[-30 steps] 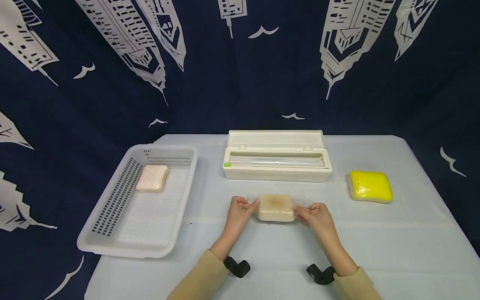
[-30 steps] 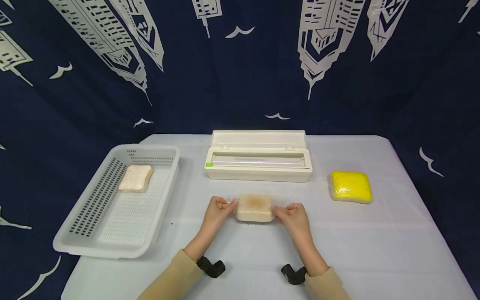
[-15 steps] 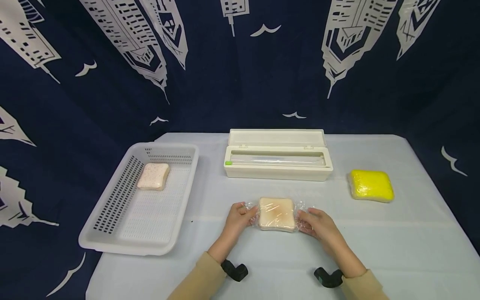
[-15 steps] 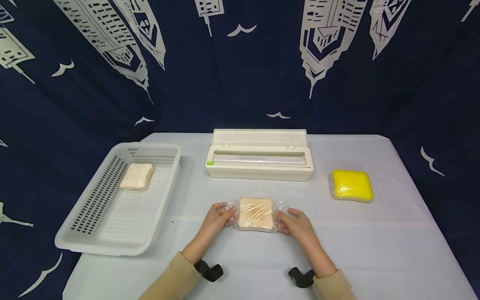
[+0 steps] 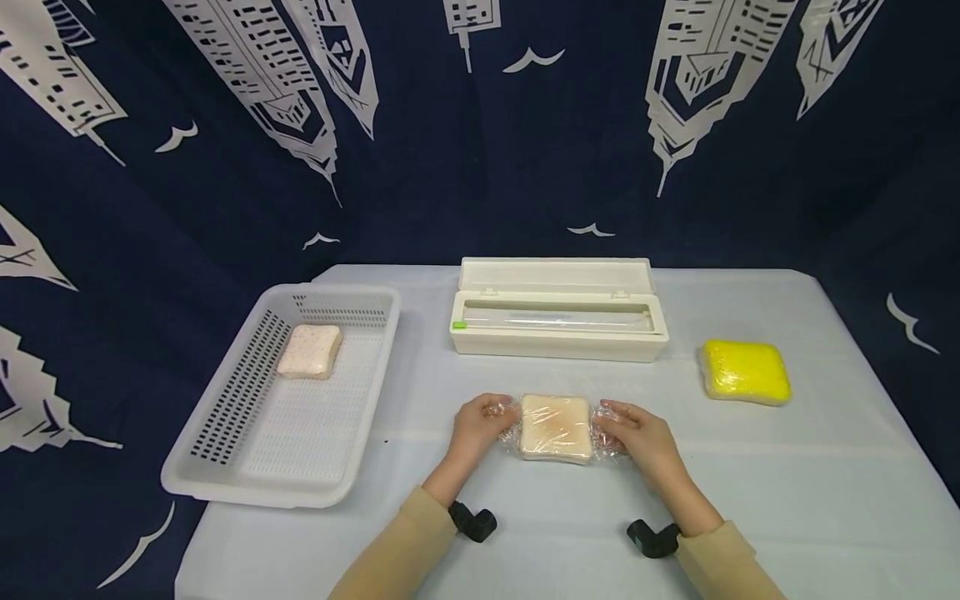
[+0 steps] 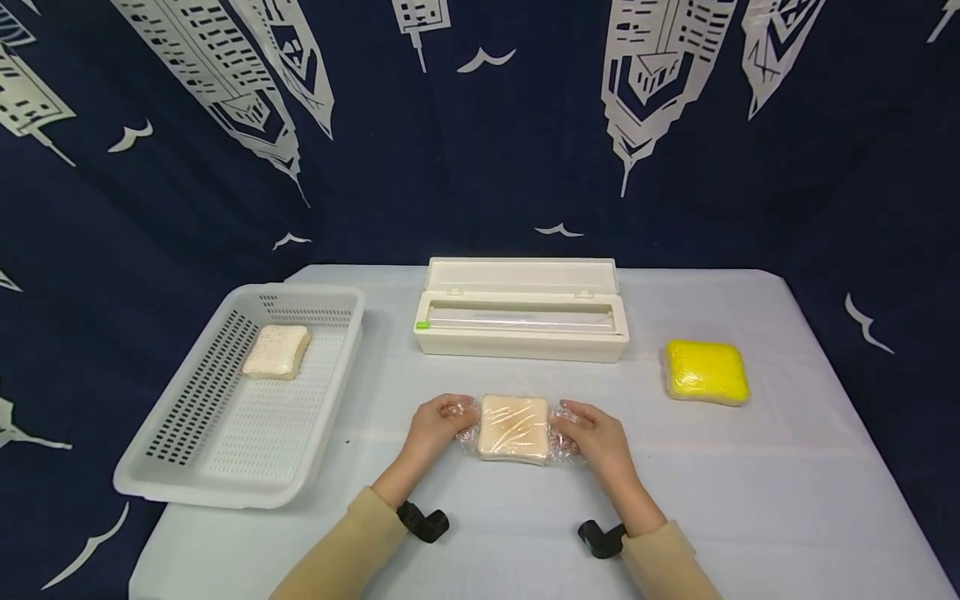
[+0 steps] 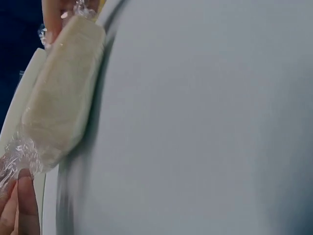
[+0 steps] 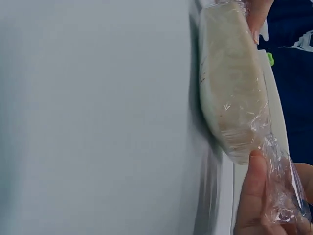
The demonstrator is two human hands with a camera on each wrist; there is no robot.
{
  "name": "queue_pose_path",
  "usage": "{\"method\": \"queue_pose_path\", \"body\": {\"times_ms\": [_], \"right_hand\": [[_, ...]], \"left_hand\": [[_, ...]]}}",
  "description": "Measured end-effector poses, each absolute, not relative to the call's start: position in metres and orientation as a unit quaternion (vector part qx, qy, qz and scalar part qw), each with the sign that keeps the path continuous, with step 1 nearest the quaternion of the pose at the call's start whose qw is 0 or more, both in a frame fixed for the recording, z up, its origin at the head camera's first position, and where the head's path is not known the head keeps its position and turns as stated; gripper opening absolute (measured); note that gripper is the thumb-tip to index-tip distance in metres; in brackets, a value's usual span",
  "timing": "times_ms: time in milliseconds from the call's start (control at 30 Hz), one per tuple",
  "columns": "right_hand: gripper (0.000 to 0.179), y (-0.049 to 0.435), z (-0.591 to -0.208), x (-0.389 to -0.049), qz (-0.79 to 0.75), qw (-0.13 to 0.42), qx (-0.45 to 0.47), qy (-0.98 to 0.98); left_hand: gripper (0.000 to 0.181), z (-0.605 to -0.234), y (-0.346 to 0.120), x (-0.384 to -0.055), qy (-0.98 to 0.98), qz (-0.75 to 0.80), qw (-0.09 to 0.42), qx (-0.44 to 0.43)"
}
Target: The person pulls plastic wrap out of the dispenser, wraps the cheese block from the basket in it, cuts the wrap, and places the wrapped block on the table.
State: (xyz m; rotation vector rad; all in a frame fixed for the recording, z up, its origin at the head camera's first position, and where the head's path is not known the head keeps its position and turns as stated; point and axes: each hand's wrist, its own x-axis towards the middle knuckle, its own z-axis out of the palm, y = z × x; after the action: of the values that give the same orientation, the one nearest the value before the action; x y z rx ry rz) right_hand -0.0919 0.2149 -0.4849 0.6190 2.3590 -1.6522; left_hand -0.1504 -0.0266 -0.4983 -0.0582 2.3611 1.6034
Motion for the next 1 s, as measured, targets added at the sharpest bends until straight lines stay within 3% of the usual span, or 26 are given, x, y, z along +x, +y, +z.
{"method": "queue_pose_path", "body": {"times_ms": [233,400,533,633,833,1000], "right_hand": [[0.036,0.215,-0.487,-0.086,-0.509,0.015,0.174,0.843],[0.025,0.213,-0.492,-0.080,-0.437,-0.093,0.102,0.889],[0.025,0.211,-0.492,-0.077,-0.367,-0.172,0.020,0.914],[0.025,0.211,-0.490,-0.076,-0.351,-0.163,-0.013,0.922],[0.021,0.212,-0.482,-0.077,-0.388,-0.060,0.015,0.920],[0.013,0.214,-0.485,-0.077,-0.385,-0.066,0.018,0.921]], "left_hand": [[0.017,-0.498,-0.034,-0.148,0.838,0.540,0.073,0.001],[0.016,-0.498,-0.036,-0.145,0.851,0.523,0.035,0.035],[0.016,-0.496,-0.037,-0.143,0.853,0.517,0.022,0.065],[0.017,-0.492,-0.036,-0.142,0.855,0.512,0.026,0.072],[0.022,-0.489,-0.036,-0.143,0.843,0.532,0.067,0.046],[0.042,-0.486,-0.037,-0.147,0.820,0.559,0.118,-0.033]]}}
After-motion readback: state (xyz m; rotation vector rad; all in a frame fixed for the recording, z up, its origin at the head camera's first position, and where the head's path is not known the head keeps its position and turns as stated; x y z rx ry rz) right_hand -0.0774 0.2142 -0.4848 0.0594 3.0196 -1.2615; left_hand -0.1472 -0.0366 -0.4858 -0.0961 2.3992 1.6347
